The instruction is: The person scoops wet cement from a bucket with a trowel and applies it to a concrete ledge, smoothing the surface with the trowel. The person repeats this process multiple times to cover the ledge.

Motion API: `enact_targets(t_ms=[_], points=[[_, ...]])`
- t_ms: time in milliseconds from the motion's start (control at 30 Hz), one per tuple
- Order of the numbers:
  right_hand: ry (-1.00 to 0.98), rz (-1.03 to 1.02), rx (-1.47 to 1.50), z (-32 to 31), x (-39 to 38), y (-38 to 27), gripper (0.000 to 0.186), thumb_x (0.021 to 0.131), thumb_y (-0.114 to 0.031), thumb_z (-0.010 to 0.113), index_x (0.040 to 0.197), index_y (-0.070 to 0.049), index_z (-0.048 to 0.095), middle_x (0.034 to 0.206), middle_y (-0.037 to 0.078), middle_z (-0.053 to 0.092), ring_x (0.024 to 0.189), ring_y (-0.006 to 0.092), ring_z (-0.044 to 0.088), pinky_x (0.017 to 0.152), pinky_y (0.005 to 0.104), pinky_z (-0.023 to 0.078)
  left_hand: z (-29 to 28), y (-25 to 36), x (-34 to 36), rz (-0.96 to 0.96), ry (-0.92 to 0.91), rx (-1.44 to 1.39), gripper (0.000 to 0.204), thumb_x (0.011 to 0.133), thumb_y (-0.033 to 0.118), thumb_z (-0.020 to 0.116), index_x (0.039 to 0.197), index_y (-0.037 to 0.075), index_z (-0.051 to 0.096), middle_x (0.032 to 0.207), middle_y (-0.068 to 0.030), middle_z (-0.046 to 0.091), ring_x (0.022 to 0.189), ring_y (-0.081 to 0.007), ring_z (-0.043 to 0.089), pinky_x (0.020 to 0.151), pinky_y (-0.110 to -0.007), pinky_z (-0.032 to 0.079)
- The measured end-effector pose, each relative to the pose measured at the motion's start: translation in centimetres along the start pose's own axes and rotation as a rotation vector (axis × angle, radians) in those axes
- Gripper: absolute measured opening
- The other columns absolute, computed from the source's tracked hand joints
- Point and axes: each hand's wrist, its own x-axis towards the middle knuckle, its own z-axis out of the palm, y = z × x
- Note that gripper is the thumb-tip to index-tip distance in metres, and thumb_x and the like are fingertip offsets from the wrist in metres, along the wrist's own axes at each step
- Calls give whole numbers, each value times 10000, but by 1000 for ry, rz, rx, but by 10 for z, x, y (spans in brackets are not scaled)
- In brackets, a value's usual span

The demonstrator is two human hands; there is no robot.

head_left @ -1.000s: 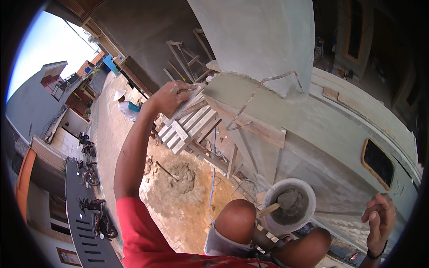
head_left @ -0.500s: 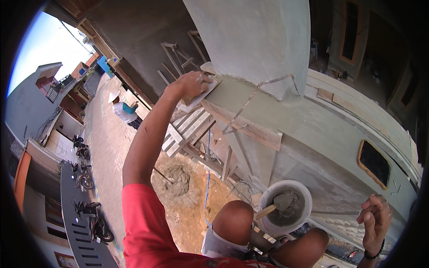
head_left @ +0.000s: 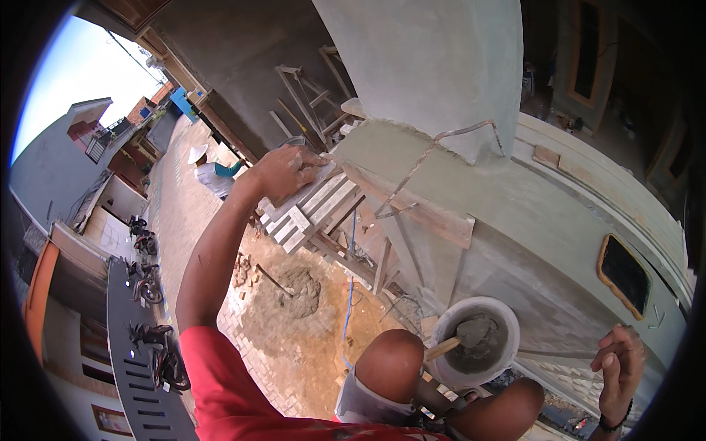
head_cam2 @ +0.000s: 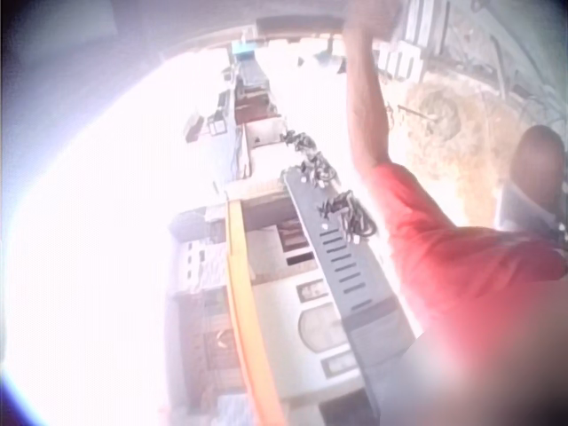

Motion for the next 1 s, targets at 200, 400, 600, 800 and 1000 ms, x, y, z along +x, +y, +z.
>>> enact_targets(t_ms=[200, 400, 600, 800, 1000], points=[[-33, -40, 88, 17, 9, -4, 384, 974, -203, 558, 1290, 11, 519, 970, 132, 548, 599, 117, 546, 555, 236, 435, 4, -10, 67, 113, 101, -69, 463, 871, 237, 507, 1299, 105, 626, 1260, -190, 612, 1215, -335, 521, 1083, -421, 382], [-27, -49, 35, 13, 3, -2, 382, 974, -197, 556, 1291, 12, 517, 963, 136, 549, 594, 117, 550, 558, 239, 439, 10, 24, 98, 65, 70, -65, 452, 872, 260, 528, 1295, 141, 633, 1306, -172, 587, 1237, -334, 514, 1076, -420, 391], [-69, -15, -11, 6, 2, 4, 401, 977, -232, 558, 1288, 18, 514, 938, 136, 552, 588, 113, 549, 570, 246, 442, 10, 37, 63, 107, 34, -16, 458, 848, 266, 537, 1279, 152, 645, 1249, -175, 613, 1181, -339, 553, 1041, -421, 427], [-8, 25, 39, 13, -4, 12, 402, 973, -245, 570, 1271, 22, 528, 936, 134, 561, 583, 112, 551, 558, 248, 442, -10, 46, 8, 66, -20, -24, 474, 834, 237, 531, 1281, 122, 639, 1190, -167, 624, 1146, -331, 558, 1024, -422, 432], [-25, -44, 66, 25, 4, 11, 386, 968, -242, 579, 1235, 34, 537, 940, 134, 556, 578, 119, 552, 551, 242, 445, -3, 42, 50, 70, 173, -55, 436, 847, 273, 546, 1249, 152, 666, 1177, -162, 645, 1139, -341, 577, 1012, -418, 444]])
